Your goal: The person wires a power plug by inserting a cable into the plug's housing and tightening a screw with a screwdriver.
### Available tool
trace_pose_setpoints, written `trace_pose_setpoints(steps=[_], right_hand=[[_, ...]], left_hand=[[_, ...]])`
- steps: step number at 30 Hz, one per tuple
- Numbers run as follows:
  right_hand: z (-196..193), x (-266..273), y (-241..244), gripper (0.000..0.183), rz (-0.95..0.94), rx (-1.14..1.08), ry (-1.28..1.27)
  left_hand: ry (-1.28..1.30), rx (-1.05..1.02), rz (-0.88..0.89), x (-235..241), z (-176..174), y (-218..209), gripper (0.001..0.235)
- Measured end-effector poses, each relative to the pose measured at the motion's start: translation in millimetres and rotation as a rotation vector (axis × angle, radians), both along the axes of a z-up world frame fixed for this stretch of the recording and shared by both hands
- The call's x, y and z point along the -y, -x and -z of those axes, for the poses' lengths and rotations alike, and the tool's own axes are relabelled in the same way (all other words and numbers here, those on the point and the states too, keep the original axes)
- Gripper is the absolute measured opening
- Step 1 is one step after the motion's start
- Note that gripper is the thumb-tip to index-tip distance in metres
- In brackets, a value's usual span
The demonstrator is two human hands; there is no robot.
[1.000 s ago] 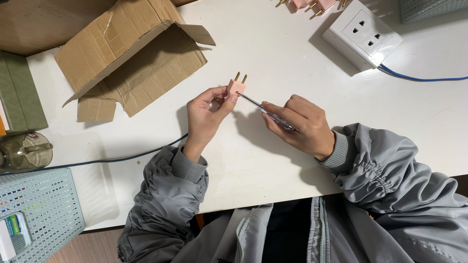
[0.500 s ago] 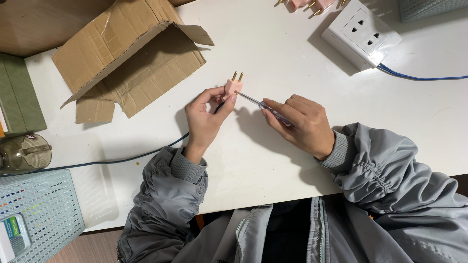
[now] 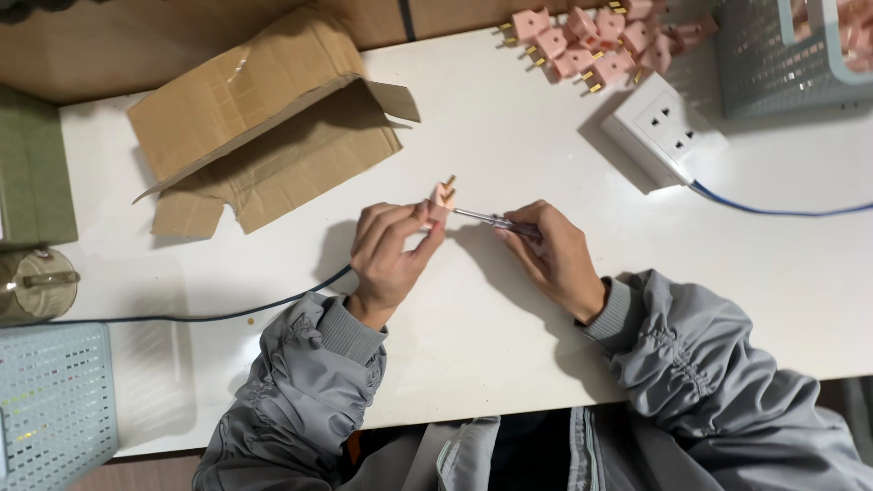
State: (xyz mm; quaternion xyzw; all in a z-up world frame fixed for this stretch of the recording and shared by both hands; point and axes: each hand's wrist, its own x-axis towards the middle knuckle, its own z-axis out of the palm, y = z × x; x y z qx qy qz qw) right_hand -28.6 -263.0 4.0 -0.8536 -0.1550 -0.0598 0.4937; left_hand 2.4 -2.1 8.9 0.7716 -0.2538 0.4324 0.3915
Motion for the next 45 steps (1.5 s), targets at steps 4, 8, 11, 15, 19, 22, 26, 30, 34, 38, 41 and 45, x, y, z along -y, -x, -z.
trace_pose_setpoints(steps=[4,8,11,15,19,22,26,30,34,38,41,45], right_hand=[[7,2,-1,0.021,-0.003,0.043,0.038],[18,4,5,0.026,-0.01,0.004,0.012],[30,8,8,0.033,-0.016,-0.04,-0.044],[10,0,2,0.022,-0.039,0.002,-0.127],[3,-4,-3,0.013,-0.1,0.06,-0.018],[11,-2,-3,0.018,-0.126,-0.056,-0.118],[25,2,-3,0.031,-0.127,-0.117,-0.302],[16,4,-5,0.013,-0.14,-0.047,-0.28],[9,3,-10,0.02,-0.217,-0.018,-0.191],[25,13,-8,0.019,-0.234,-0.093,-0.26],[38,20,-8,0.019,-0.226,-0.107,-0.326],[43,21,-8,0.017,-0.236,-0.041,-0.319]], left_hand=[[-0.017,0.057,-0.038,1,-5,0,0.02],[-0.075,0.154,-0.056,2,-11,-3,0.017],[-0.071,0.225,-0.061,1,-16,-4,0.012],[-0.075,0.277,-0.065,0,-16,-1,0.013],[-0.062,0.314,-0.062,2,-20,1,0.012],[-0.043,0.357,-0.05,4,-15,3,0.012],[-0.026,0.398,-0.021,3,-15,4,0.012],[-0.034,0.418,-0.015,3,-16,4,0.012],[-0.033,0.402,-0.002,0,-25,6,0.012],[-0.026,0.4,0.032,-1,-22,5,0.007],[-0.025,0.395,0.042,-1,-19,5,0.007],[-0.026,0.39,0.072,-2,-16,7,0.007]])
